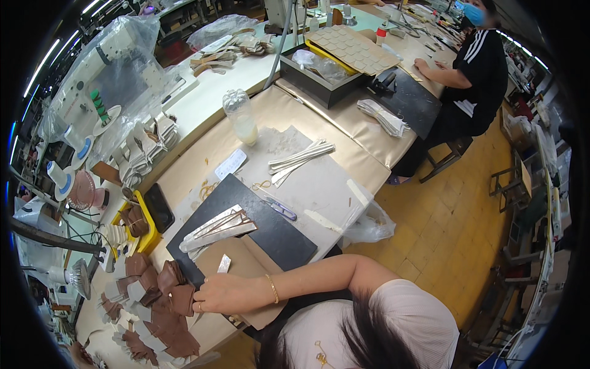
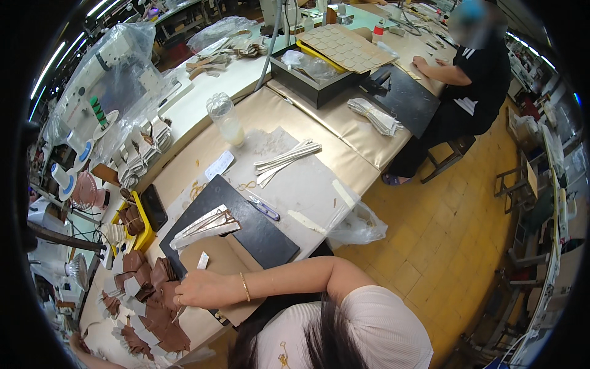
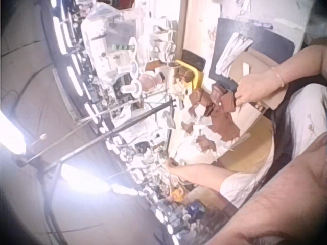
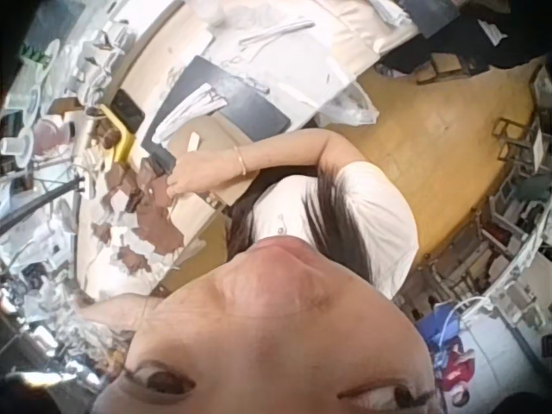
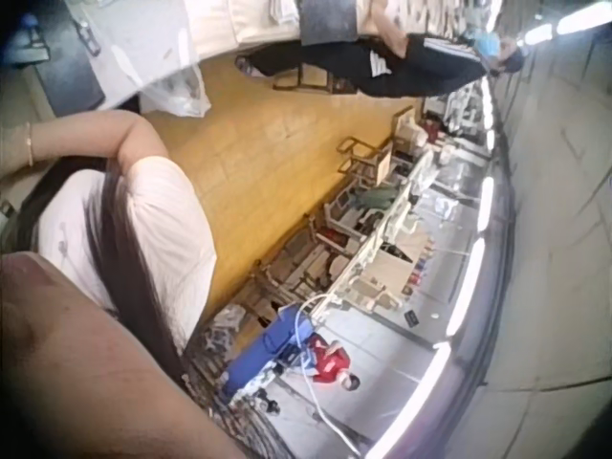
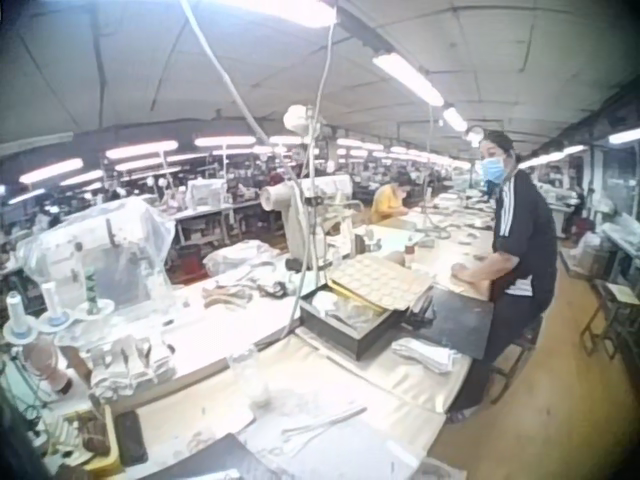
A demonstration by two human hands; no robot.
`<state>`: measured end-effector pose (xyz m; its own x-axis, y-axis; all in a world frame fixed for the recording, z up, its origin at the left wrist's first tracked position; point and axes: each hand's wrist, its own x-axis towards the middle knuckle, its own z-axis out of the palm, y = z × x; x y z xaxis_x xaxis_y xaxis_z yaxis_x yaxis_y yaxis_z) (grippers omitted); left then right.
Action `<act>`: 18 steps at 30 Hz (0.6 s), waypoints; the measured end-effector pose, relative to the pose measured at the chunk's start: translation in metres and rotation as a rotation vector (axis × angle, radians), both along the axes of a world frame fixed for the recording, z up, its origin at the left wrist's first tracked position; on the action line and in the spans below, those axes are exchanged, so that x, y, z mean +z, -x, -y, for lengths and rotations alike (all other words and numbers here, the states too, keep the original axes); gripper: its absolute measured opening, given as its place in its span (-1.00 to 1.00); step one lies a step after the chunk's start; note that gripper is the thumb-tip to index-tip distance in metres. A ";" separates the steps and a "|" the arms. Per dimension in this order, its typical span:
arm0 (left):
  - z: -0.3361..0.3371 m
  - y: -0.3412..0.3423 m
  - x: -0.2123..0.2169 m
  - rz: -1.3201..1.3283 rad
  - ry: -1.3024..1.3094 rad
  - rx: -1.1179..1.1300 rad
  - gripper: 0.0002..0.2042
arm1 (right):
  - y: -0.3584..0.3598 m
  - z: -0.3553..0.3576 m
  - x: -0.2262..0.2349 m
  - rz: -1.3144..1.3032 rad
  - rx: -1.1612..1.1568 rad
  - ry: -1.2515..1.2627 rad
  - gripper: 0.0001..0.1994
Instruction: The person assembles leather goods by attaching white strips to brown leather pieces using a cardboard template. They repeatedly pick up strips, align them on the template, and place the assembled pieces aside. The person also briefly counts and stores banknotes in their pocket.
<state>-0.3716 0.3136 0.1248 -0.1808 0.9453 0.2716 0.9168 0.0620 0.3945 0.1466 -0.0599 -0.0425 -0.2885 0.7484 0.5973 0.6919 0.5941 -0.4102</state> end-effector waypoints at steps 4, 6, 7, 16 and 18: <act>0.010 0.002 0.001 -0.011 -0.015 0.007 -0.46 | 0.000 0.000 0.000 0.017 0.003 0.027 -0.88; 0.013 0.004 0.001 -0.013 -0.027 0.005 -0.48 | 0.000 0.000 0.000 0.035 0.002 0.041 -0.87; 0.015 0.006 0.001 -0.018 -0.028 0.010 -0.49 | 0.000 0.000 0.000 0.045 0.002 0.045 -0.86; 0.024 0.031 -0.004 -0.034 -0.045 0.014 -0.57 | 0.001 0.000 0.000 -0.012 -0.011 -0.044 -0.92; 0.025 0.038 -0.004 -0.033 -0.042 0.015 -0.59 | 0.001 -0.001 0.000 -0.012 -0.005 -0.035 -0.92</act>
<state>-0.4092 0.2882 0.1213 -0.1849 0.9301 0.3175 0.9284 0.0594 0.3667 0.1458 -0.0593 -0.0421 -0.2770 0.7287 0.6263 0.6903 0.6043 -0.3979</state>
